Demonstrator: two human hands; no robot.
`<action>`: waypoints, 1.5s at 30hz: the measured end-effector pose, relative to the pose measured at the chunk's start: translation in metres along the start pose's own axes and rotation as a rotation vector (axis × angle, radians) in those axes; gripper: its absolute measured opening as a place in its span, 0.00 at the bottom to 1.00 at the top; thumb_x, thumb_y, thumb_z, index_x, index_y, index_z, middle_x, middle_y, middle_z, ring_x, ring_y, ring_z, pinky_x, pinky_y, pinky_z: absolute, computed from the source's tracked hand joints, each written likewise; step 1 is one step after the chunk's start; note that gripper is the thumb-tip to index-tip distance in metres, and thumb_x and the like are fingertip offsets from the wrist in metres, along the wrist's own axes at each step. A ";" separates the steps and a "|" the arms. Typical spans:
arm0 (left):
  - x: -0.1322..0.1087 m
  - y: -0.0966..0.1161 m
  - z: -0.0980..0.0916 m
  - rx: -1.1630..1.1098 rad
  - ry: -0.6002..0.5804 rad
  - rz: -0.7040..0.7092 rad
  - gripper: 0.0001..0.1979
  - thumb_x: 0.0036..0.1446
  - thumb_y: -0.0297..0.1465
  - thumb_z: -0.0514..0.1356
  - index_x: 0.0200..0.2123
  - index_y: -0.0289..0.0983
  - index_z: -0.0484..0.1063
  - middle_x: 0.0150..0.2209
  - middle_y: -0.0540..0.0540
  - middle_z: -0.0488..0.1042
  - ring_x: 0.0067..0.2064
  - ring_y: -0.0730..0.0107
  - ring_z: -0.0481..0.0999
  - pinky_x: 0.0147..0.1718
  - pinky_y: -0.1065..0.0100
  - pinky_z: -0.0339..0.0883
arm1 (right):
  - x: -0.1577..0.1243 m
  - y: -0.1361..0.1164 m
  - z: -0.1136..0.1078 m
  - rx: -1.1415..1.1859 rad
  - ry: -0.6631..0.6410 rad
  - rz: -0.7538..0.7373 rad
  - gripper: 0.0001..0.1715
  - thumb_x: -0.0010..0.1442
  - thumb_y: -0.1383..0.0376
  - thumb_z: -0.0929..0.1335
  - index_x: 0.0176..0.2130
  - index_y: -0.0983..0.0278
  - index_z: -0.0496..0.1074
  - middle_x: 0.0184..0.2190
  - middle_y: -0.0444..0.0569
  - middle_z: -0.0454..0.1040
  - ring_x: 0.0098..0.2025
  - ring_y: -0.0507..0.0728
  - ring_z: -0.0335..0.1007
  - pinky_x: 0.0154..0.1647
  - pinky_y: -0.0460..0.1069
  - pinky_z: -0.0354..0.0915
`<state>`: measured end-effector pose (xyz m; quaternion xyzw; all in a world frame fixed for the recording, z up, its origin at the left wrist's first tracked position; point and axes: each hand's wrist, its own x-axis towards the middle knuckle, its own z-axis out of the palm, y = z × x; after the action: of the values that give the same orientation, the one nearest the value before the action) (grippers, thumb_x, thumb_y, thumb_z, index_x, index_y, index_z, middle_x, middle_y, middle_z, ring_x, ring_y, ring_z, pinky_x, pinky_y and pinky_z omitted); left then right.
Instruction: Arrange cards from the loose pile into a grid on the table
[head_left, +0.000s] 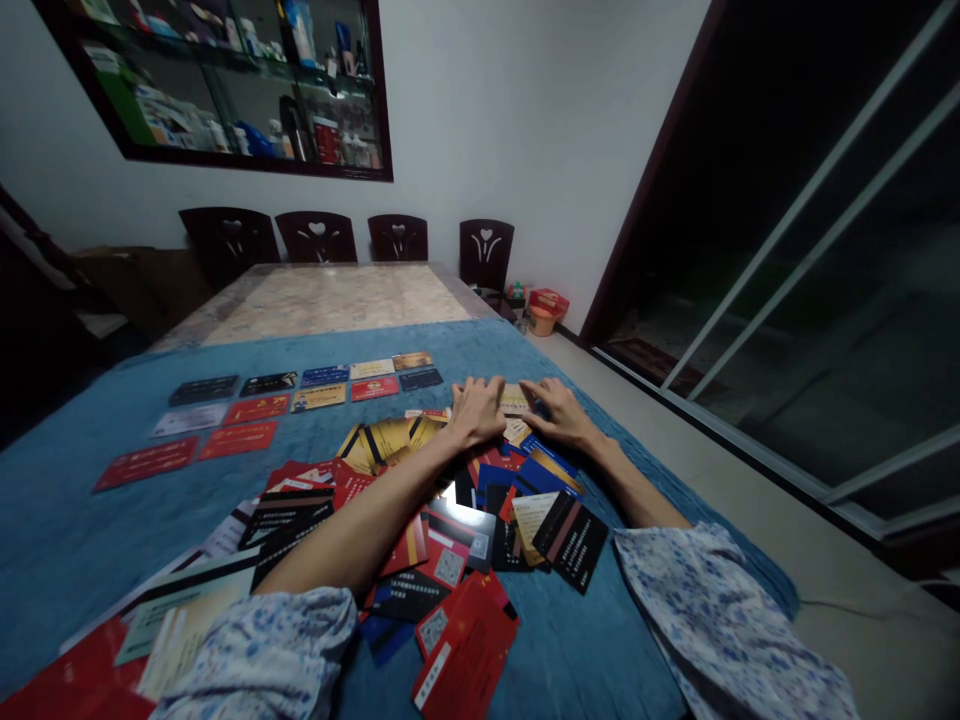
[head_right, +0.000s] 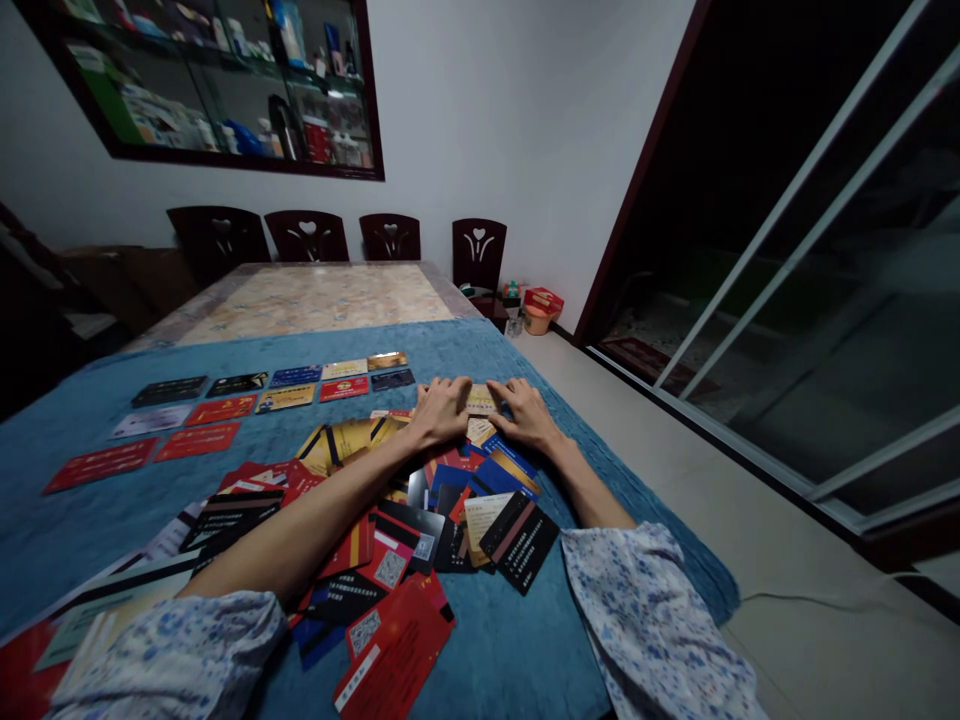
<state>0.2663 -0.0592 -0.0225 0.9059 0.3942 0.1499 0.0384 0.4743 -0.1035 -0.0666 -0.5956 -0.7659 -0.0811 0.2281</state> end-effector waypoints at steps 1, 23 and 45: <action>0.000 0.000 0.000 0.000 -0.002 0.001 0.20 0.59 0.29 0.53 0.55 0.39 0.66 0.48 0.37 0.74 0.51 0.47 0.69 0.48 0.49 0.61 | 0.000 0.000 0.000 -0.001 -0.006 0.006 0.34 0.62 0.56 0.67 0.65 0.61 0.64 0.44 0.56 0.70 0.47 0.65 0.64 0.48 0.58 0.62; 0.011 -0.006 -0.013 0.047 -0.125 0.048 0.17 0.57 0.29 0.58 0.51 0.36 0.67 0.57 0.34 0.66 0.60 0.48 0.62 0.57 0.39 0.57 | 0.000 0.003 -0.003 0.012 -0.022 0.014 0.30 0.62 0.55 0.67 0.61 0.60 0.68 0.53 0.58 0.70 0.53 0.67 0.61 0.51 0.61 0.62; 0.007 -0.034 -0.039 0.172 -0.293 0.203 0.14 0.57 0.37 0.63 0.44 0.37 0.75 0.52 0.36 0.70 0.57 0.47 0.63 0.53 0.43 0.60 | 0.021 -0.013 -0.015 0.047 -0.209 -0.099 0.32 0.61 0.49 0.69 0.60 0.58 0.72 0.51 0.59 0.72 0.52 0.67 0.61 0.50 0.61 0.63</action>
<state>0.2353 -0.0333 0.0100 0.9530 0.3025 -0.0148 0.0027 0.4615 -0.0945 -0.0416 -0.5568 -0.8157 -0.0116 0.1567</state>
